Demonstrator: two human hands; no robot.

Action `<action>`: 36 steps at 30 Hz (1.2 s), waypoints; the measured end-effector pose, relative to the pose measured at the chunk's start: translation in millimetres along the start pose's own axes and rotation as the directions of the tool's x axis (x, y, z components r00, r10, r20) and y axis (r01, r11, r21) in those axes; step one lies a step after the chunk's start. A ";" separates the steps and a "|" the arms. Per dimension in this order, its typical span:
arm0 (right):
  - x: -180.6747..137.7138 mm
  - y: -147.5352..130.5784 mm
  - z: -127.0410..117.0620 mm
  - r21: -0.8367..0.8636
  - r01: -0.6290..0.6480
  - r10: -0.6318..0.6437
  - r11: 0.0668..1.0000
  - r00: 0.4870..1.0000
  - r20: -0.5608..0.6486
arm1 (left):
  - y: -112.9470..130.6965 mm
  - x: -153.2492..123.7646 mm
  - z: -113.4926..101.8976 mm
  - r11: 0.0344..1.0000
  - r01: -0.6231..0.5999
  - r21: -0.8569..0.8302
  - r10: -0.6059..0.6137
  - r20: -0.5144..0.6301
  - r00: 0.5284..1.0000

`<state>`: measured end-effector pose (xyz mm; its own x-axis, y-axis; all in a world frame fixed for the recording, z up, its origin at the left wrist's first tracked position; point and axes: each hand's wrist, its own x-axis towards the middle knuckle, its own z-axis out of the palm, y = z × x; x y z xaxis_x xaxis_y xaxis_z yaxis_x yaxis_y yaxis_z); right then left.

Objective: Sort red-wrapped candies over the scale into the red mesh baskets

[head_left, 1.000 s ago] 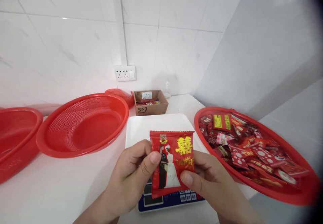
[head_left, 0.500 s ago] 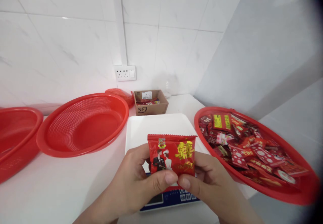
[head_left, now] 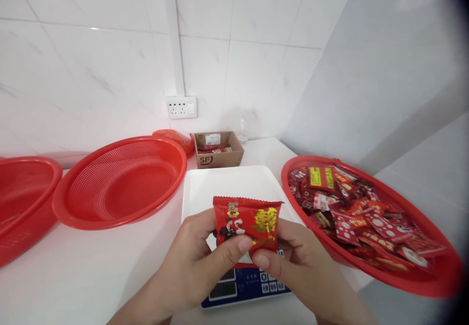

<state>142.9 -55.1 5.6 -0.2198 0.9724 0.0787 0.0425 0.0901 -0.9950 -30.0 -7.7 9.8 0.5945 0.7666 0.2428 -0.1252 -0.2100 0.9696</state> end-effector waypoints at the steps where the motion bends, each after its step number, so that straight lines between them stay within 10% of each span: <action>1: 0.5 0.3 -0.1 -0.017 0.001 -0.002 1.000 1.000 -0.007 | -0.5 0.6 0.0 1.000 0.001 -0.002 -0.001 -0.003 1.000; 18: 13.6 10.9 -3.9 -0.238 -0.001 -0.025 0.971 0.994 -0.107 | -15.9 17.3 -2.1 0.995 0.103 -0.010 -0.102 -0.247 0.964; 23: 3.9 14.0 -18.7 -0.430 -0.114 0.013 0.896 0.973 -0.229 | -31.8 27.1 -18.4 0.884 0.164 0.438 0.021 -0.386 0.922; 27: -2.8 19.0 -58.9 -0.667 -0.210 -0.068 0.715 0.928 -0.365 | -42.6 32.3 -29.0 0.651 0.158 0.742 0.212 -0.377 0.902; 30: -1.3 21.4 -104.3 -0.836 -0.415 -0.060 0.358 0.884 -0.464 | -44.3 30.8 -29.6 0.656 0.137 0.742 0.198 -0.345 0.918; 36: 11.3 31.6 -184.7 -0.797 -0.603 0.013 0.042 0.798 -0.603 | -47.6 28.2 -25.2 0.660 0.096 0.745 0.162 -0.265 0.951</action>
<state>321.8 -1.5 -13.7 0.4125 0.9068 0.0865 0.9109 -0.4105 -0.0409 -27.3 39.3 -28.7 0.3342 0.8556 0.3953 0.5664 -0.5175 0.6414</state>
